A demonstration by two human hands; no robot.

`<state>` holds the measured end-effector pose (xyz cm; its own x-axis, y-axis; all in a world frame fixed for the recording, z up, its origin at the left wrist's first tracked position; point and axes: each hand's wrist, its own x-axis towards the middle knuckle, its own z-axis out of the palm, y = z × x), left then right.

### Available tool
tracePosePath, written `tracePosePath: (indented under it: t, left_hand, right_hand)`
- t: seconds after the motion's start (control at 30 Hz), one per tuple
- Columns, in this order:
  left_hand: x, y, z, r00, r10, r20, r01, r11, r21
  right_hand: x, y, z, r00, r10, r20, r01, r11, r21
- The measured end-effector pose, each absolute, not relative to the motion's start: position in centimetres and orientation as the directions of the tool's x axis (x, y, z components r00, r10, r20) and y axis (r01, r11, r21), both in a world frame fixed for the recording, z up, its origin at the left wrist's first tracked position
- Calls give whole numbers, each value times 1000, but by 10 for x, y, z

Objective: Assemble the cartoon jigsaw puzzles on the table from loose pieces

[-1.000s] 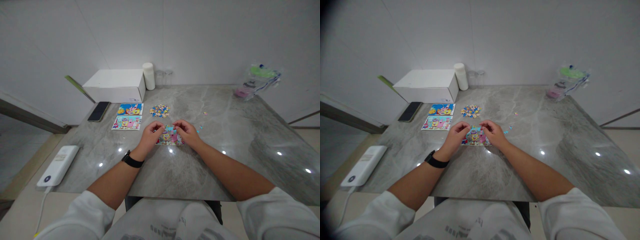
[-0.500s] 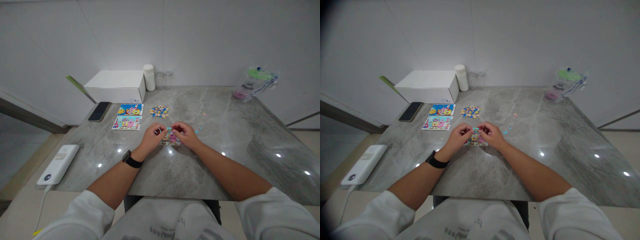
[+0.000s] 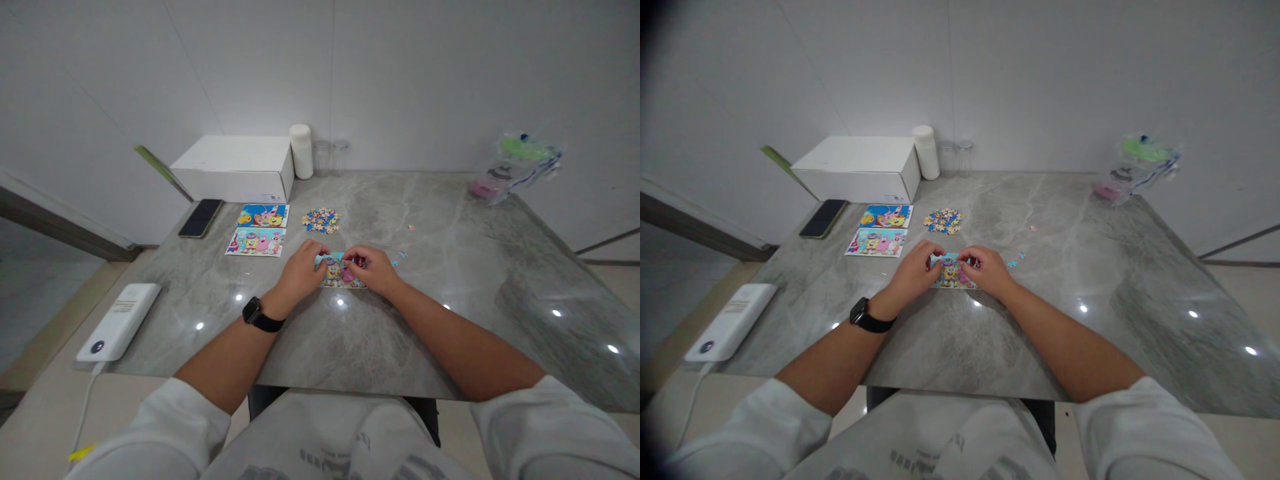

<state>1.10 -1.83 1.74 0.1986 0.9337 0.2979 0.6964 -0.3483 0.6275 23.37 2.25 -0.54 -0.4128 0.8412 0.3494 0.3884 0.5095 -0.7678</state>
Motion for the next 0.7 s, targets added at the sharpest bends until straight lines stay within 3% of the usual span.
tracePosePath:
  t: [0.43, 0.7]
  left_hand:
    - [8, -20, 16, 238, 923, 301, 757, -370, 539]
    - [-14, -9, 21, 88, 936, 342, 813, -265, 518]
  right_hand:
    - [234, 23, -6, -378, 862, 339, 426, 487, -762]
    - [236, 28, -10, -251, 916, 314, 442, 397, -804]
